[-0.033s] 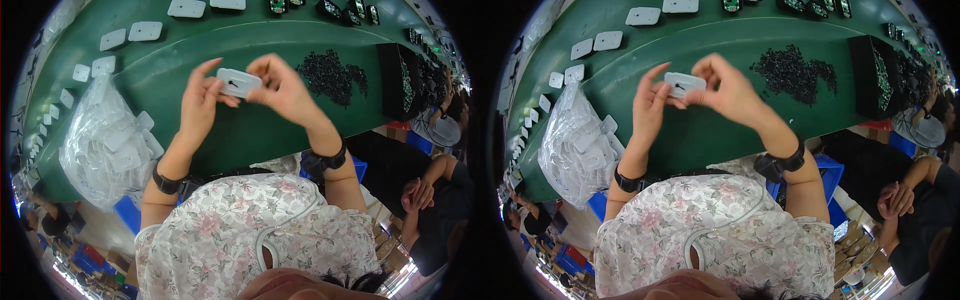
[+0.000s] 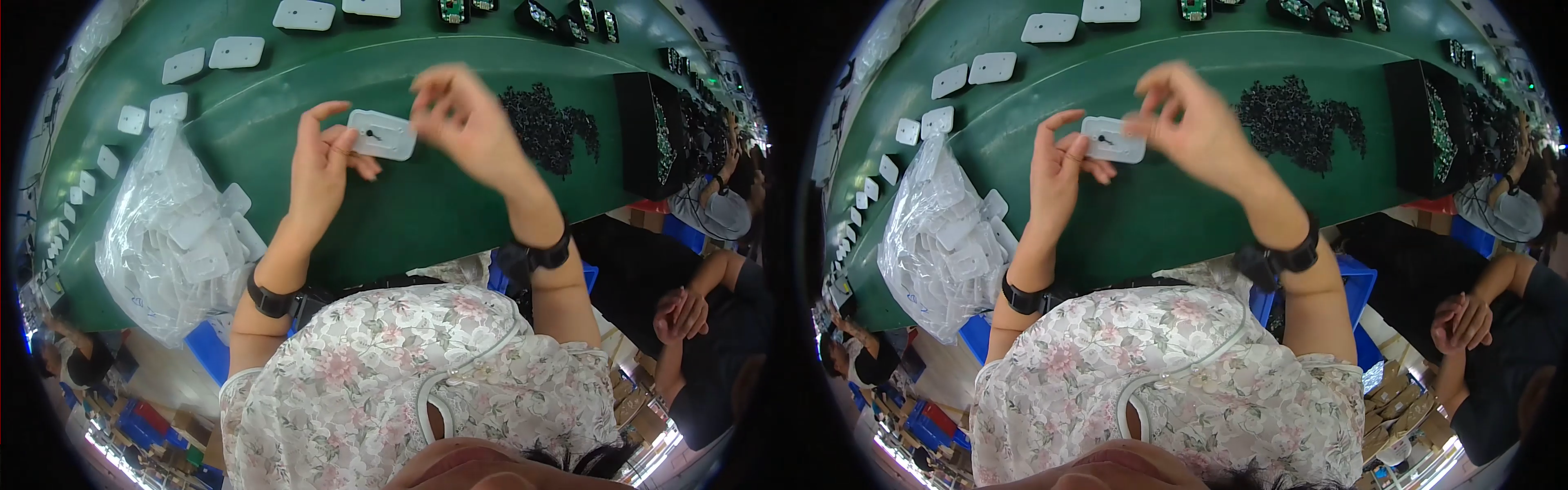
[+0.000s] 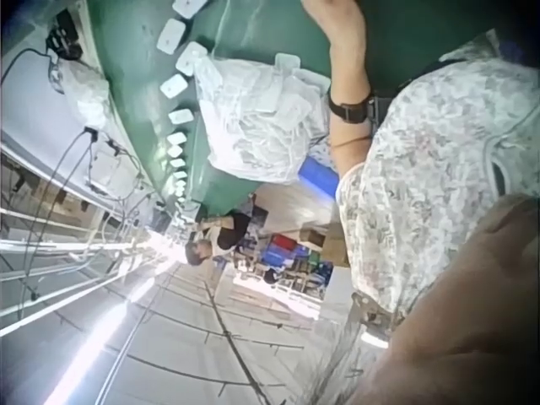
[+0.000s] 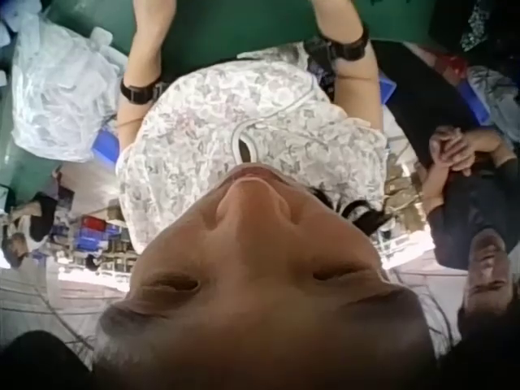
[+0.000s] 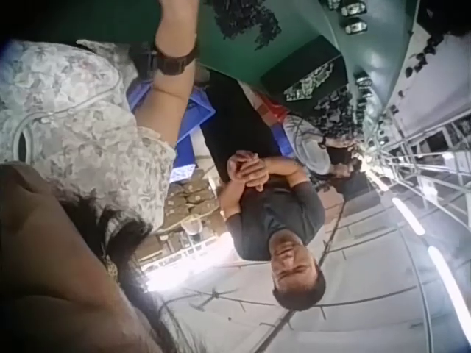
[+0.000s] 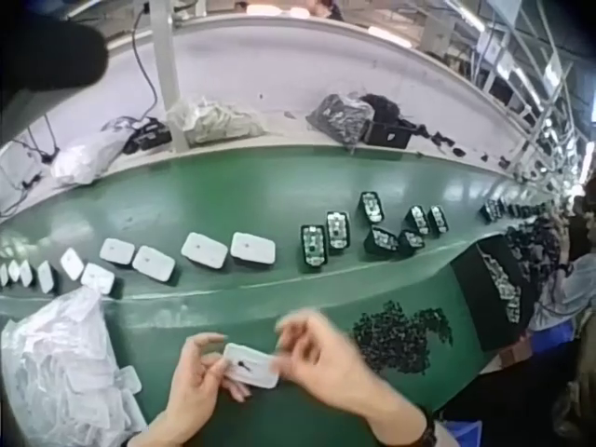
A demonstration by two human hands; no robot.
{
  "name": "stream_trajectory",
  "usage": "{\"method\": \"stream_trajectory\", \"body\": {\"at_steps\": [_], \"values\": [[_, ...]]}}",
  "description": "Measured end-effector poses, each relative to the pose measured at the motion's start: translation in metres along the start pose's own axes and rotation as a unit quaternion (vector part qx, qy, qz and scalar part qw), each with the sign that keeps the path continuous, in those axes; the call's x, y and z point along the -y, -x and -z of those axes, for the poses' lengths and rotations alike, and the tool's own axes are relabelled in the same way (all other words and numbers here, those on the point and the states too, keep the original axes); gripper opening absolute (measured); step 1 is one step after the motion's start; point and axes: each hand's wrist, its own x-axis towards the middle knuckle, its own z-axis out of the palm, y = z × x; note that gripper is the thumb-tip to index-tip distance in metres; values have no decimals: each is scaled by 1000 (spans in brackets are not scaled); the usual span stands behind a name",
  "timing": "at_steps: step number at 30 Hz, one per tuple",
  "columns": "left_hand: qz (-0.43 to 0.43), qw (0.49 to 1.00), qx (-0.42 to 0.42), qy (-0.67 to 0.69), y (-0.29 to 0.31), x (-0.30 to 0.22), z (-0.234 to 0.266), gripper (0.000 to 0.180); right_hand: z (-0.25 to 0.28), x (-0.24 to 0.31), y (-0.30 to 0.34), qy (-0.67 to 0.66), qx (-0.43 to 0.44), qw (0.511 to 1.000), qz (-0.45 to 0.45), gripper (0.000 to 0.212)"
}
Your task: Assembling small electronic components into white plastic housings on a production line.
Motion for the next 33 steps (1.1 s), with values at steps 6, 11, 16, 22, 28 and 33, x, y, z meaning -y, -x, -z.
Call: {"method": "stream_trajectory", "body": {"at_steps": [6,11,16,22,28,33], "values": [[-4,946,-80,-315,-13,11,5,13,62,-3,-126,543,-150,826,-24,52],[-79,883,-76,-457,-19,1,-7,14,57,-48,-175,593,-104,799,1,34],[-49,857,-118,-499,-2,17,21,19,51,-2,-164,266,-42,961,-58,25],[-124,836,-136,-517,-11,3,-10,29,134,-28,-94,-415,-82,906,20,37],[-228,870,303,-315,8,-30,-75,35,137,-91,47,-552,83,828,-60,69],[-244,813,-63,-525,9,13,-1,42,23,-27,-1,-130,-153,974,103,43]]}}
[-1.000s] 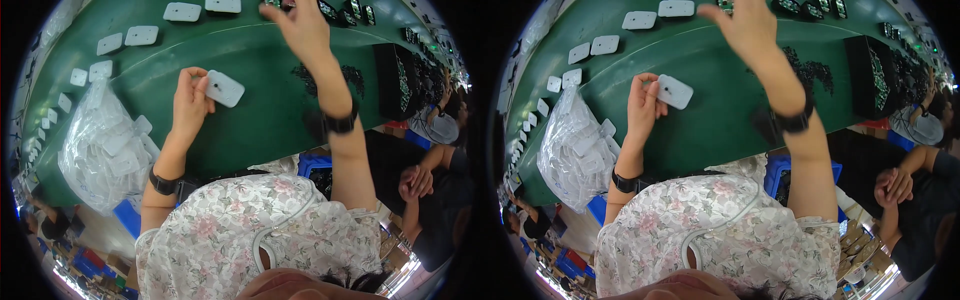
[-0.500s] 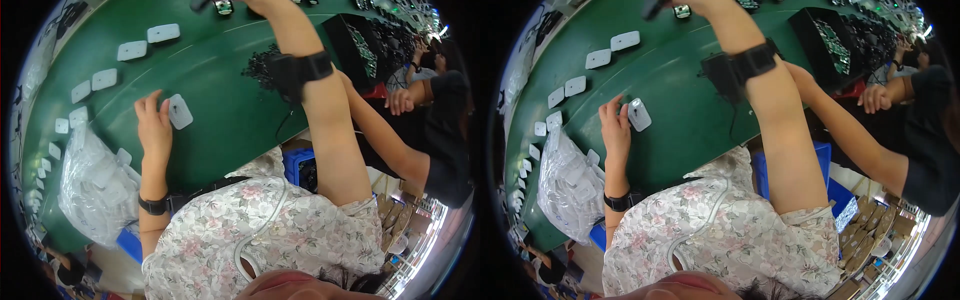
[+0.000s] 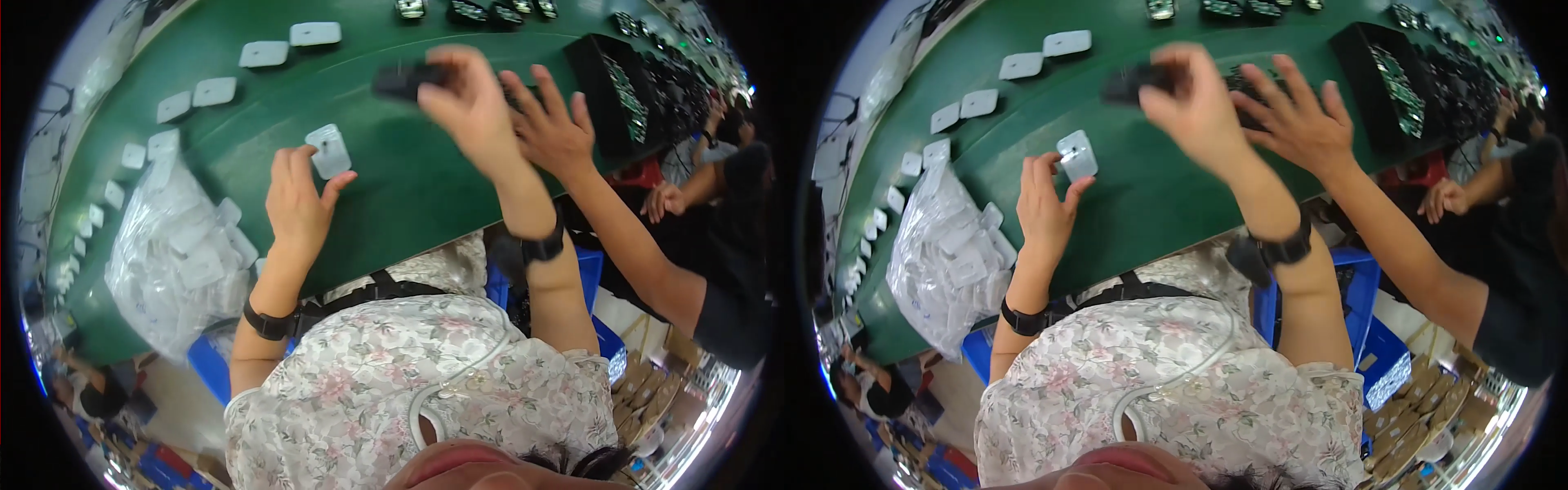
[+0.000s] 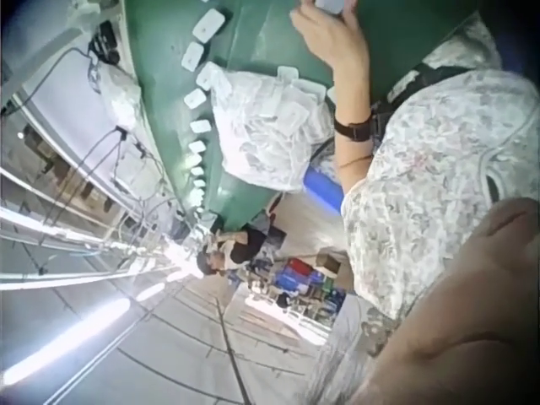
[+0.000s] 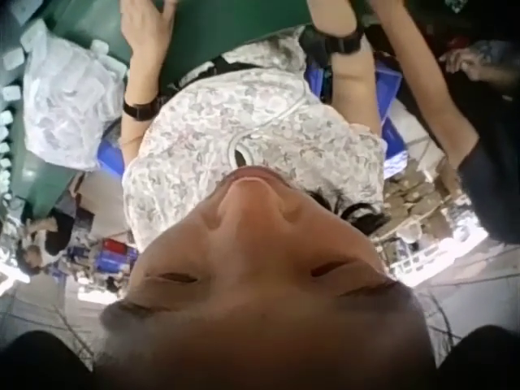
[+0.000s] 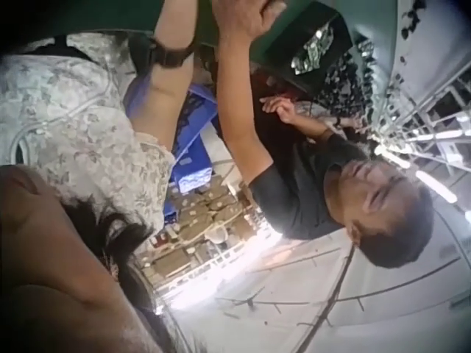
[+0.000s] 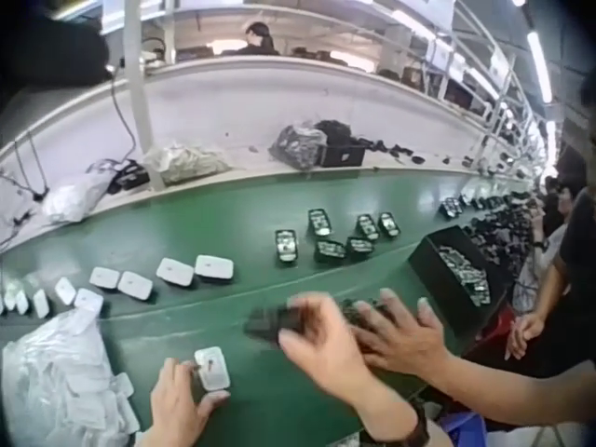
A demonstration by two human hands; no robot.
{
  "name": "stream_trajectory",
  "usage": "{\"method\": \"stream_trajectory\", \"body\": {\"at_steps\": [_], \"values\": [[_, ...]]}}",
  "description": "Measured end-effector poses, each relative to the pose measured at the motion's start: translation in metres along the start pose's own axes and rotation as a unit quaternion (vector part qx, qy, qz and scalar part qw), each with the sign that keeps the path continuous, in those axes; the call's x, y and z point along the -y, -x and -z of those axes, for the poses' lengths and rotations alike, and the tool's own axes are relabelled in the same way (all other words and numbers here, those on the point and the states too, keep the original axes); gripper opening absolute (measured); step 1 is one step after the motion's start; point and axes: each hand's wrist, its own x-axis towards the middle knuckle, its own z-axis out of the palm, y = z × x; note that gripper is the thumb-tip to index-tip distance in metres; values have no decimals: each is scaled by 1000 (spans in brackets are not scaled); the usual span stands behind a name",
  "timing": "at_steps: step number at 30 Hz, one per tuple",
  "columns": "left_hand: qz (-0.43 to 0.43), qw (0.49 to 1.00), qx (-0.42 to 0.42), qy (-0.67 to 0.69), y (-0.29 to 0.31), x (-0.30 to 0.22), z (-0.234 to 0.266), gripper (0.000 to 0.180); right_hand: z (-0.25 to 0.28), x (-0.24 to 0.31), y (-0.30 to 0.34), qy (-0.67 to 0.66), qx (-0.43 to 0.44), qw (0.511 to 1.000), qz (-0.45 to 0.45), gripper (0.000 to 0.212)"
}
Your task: Assembling small electronic components into white plastic housings on a production line.
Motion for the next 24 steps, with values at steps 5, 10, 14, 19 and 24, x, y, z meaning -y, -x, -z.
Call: {"method": "stream_trajectory", "body": {"at_steps": [5,10,14,19,24], "values": [[28,990,-27,-139,7,15,-9,74,-25,-11,68,317,56,946,35,40],[15,994,-44,-100,-5,17,-20,62,-18,3,66,416,130,898,61,38],[-52,998,18,-8,-9,26,-10,60,-16,2,50,325,77,940,67,39],[-14,980,18,197,-7,24,-5,73,-31,-2,32,325,135,929,115,38],[-15,986,22,164,2,21,4,69,-40,1,29,337,186,911,147,37]]}}
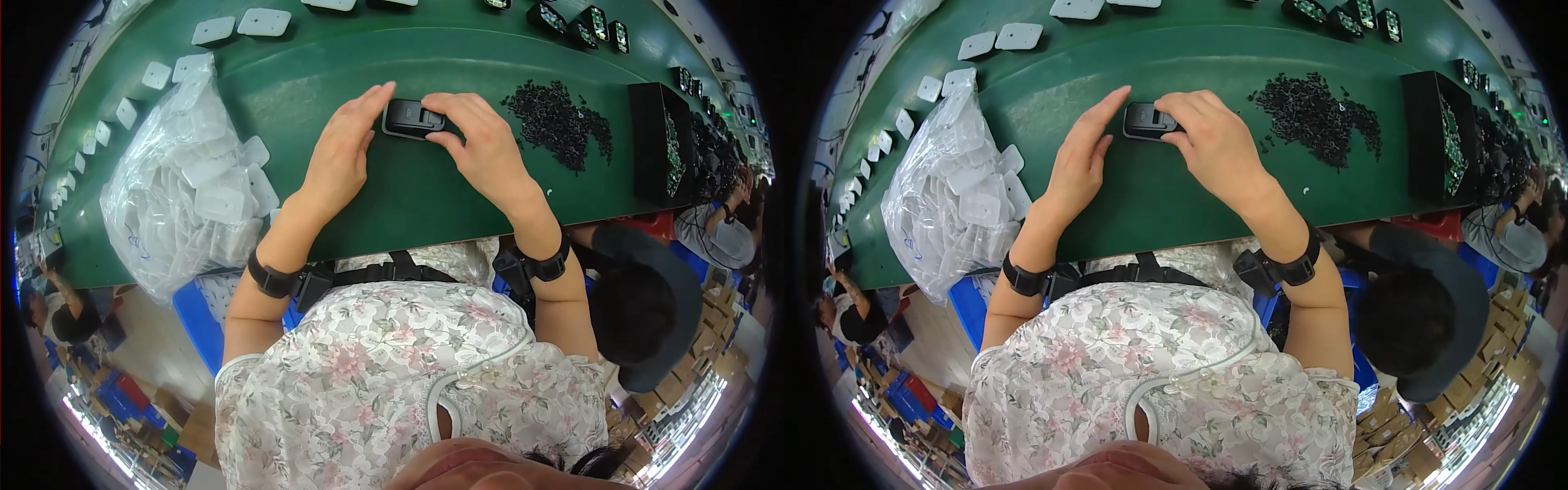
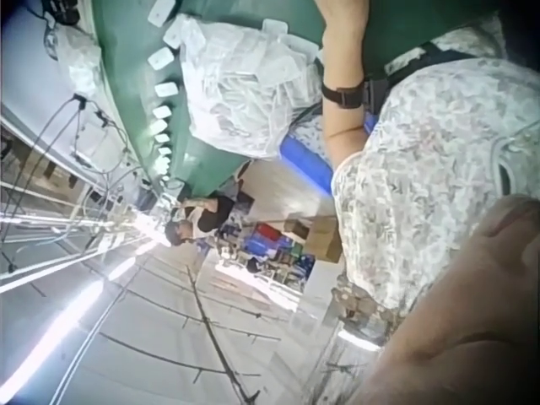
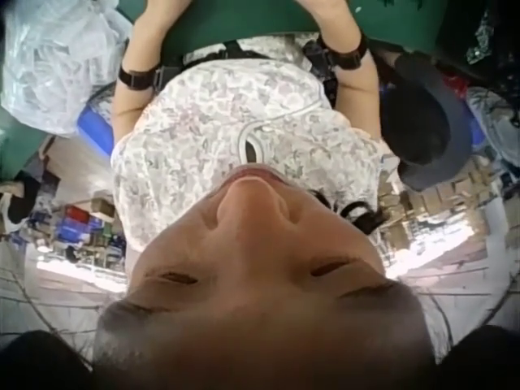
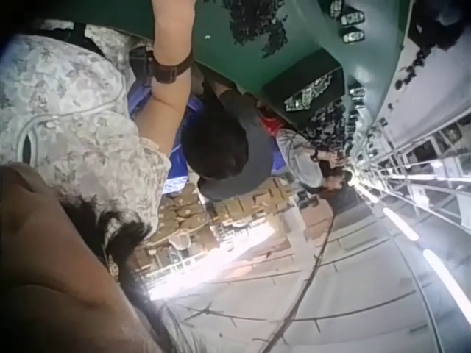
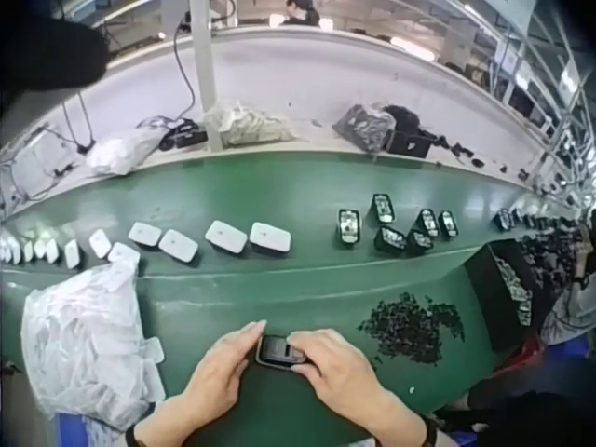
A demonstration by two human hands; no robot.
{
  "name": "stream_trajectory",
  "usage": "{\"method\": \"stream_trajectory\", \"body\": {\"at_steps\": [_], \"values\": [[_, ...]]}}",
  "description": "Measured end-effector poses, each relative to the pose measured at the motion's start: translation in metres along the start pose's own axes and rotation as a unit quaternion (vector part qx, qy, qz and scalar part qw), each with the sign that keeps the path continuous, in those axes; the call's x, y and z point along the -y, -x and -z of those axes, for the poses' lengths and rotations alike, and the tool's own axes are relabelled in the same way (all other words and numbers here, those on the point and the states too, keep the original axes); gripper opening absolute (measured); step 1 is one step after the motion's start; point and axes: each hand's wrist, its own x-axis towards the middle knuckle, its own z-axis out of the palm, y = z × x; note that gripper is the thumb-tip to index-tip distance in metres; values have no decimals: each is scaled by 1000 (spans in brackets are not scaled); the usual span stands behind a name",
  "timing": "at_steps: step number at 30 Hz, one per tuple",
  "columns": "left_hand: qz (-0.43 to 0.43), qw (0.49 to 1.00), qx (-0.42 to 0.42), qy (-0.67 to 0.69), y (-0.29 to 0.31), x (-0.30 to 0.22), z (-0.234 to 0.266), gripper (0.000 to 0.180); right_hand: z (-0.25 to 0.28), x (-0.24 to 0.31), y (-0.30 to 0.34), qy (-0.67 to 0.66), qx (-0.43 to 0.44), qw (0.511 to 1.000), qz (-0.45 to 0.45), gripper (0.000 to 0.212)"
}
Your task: Assembling small electronic components into white plastic housings on a production line.
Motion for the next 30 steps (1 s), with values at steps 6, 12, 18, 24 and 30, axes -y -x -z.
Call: {"method": "stream_trajectory", "body": {"at_steps": [6,12,18,24,30], "values": [[-14,994,69,-79,6,6,4,63,-4,5,-1,15,35,999,-12,37],[-22,979,91,-182,8,-6,11,61,-11,16,4,94,14,995,18,39],[-30,968,103,-229,8,-10,16,59,-11,26,2,188,25,981,30,37],[-37,968,100,-228,12,-12,15,59,-5,14,2,148,36,985,83,37],[-35,964,103,-244,6,-14,16,56,-19,26,9,149,-8,989,3,39]]}}
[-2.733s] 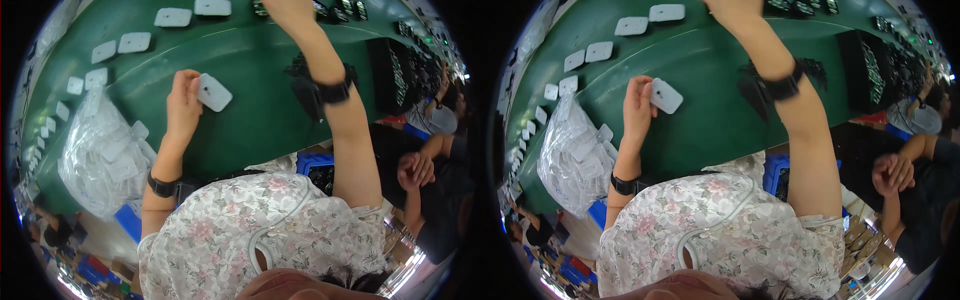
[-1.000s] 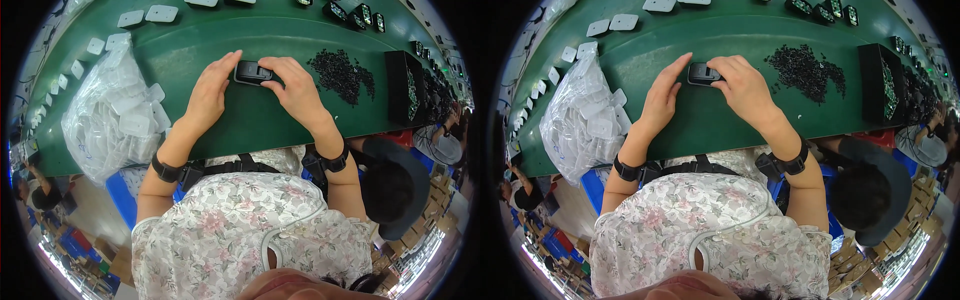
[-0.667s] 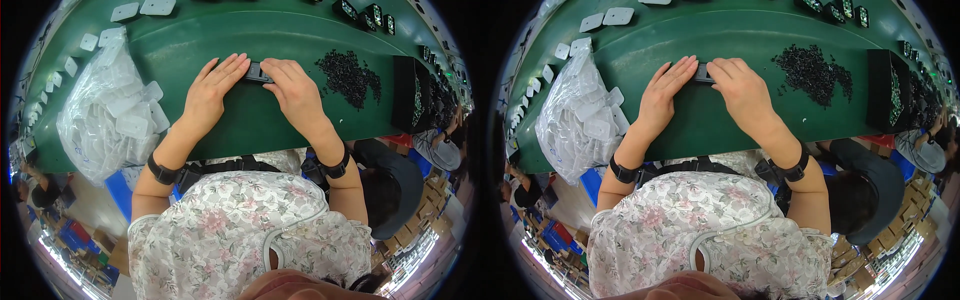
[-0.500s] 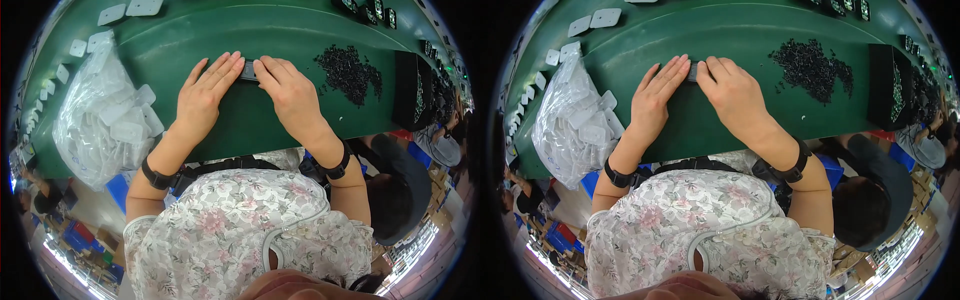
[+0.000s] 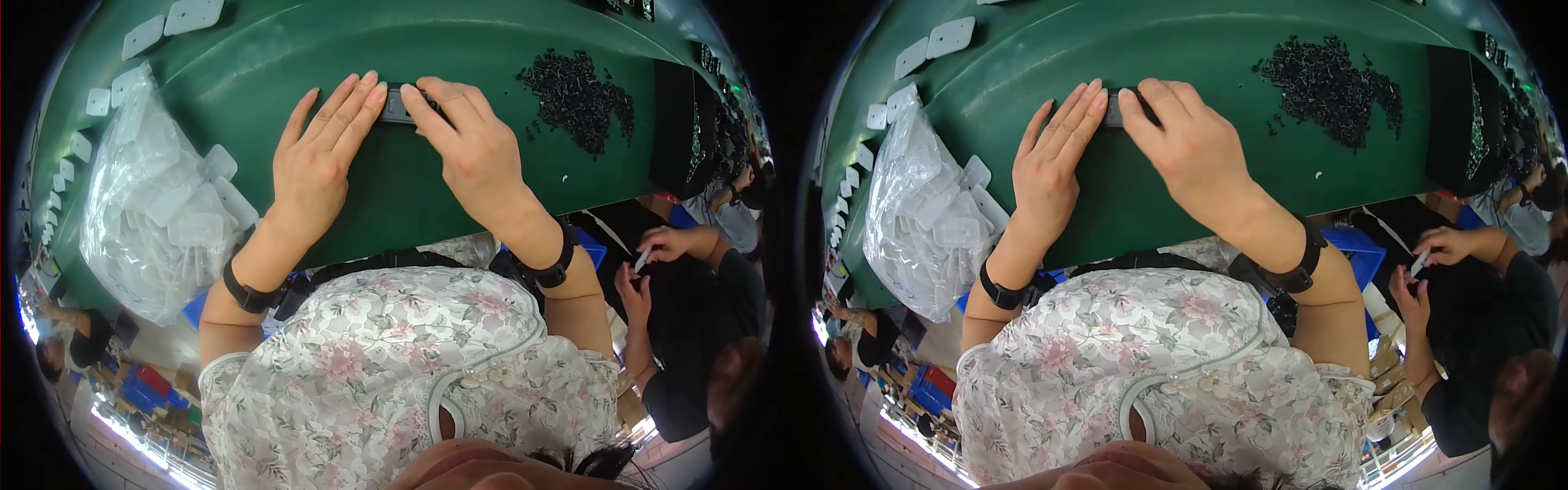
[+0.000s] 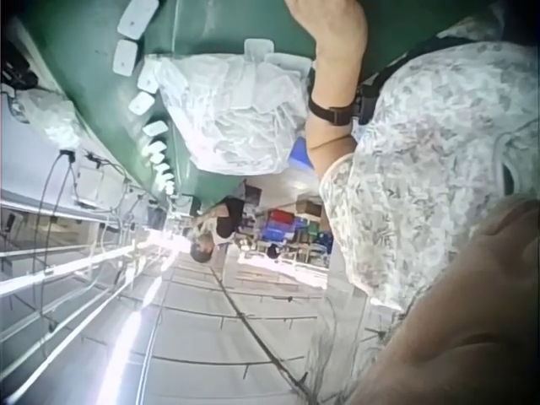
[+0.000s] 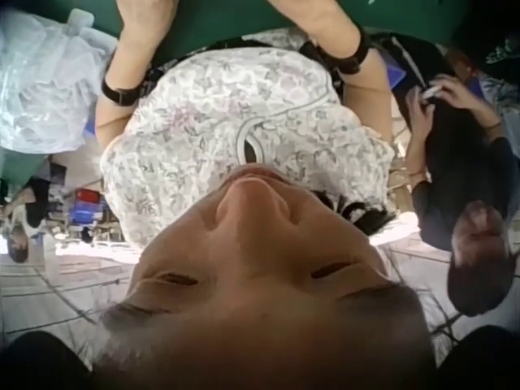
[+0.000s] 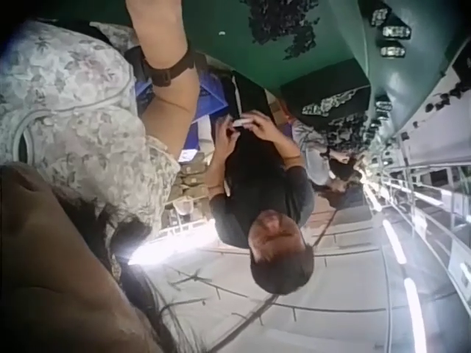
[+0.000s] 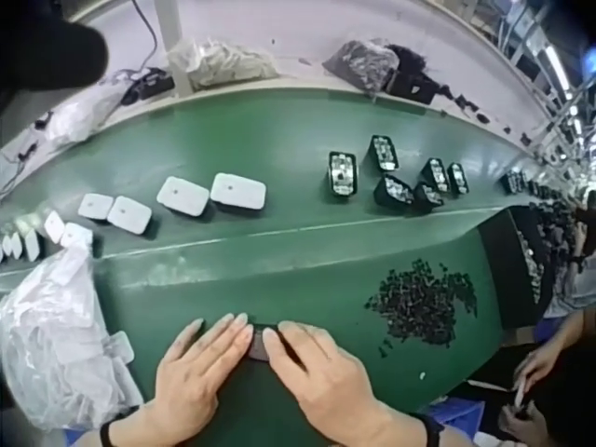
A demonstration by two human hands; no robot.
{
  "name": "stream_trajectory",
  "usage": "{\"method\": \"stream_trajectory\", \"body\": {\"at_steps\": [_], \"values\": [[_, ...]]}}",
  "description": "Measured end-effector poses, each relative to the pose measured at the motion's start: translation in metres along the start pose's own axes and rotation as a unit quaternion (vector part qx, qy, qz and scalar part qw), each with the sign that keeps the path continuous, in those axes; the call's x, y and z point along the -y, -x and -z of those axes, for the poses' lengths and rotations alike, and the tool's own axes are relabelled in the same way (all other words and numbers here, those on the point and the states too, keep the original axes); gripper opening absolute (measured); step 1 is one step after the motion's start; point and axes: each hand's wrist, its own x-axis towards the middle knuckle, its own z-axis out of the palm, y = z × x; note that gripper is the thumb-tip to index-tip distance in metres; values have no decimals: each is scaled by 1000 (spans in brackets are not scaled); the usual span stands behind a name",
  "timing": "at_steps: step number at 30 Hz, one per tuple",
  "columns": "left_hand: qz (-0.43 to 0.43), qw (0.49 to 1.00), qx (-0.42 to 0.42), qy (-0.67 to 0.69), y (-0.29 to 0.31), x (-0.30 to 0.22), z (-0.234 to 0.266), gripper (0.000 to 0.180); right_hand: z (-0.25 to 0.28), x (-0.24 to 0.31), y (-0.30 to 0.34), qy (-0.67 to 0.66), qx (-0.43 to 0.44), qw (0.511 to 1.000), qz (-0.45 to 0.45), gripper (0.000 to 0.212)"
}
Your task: Assembling small electronic components into white plastic housings on a production line.
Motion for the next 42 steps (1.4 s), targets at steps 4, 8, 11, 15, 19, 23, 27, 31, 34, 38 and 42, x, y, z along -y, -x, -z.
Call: {"method": "stream_trajectory", "body": {"at_steps": [4,8,11,15,19,23,27,31,34,38,42], "values": [[-16,999,-24,-23,-2,-3,-7,52,8,-13,-2,-61,9,998,-3,43],[-1,997,-80,-24,-13,-11,-21,51,14,-41,-20,-238,72,964,-90,40],[26,992,-108,64,-23,-10,-18,45,18,-39,-19,-392,67,899,-185,36],[254,819,-17,515,-28,-20,-8,37,3,-21,-12,-586,-37,782,-209,46],[231,790,-6,568,-32,-21,-6,39,7,-19,-30,-553,-39,805,-211,49],[188,849,-97,485,-27,-17,12,39,25,-56,-85,-417,-89,900,-85,35],[172,912,-114,355,-6,-2,49,35,21,-146,-152,-139,21,986,-89,26],[211,920,-136,300,26,11,75,32,8,-176,-194,-241,116,958,-103,29],[215,956,-98,177,37,15,96,26,17,-222,-194,-220,183,952,-106,25],[118,986,62,100,63,5,96,41,6,-201,-204,-209,221,939,-161,30],[79,970,227,21,61,-12,82,67,23,-193,-183,-12,7,1000,-6,35]]}}
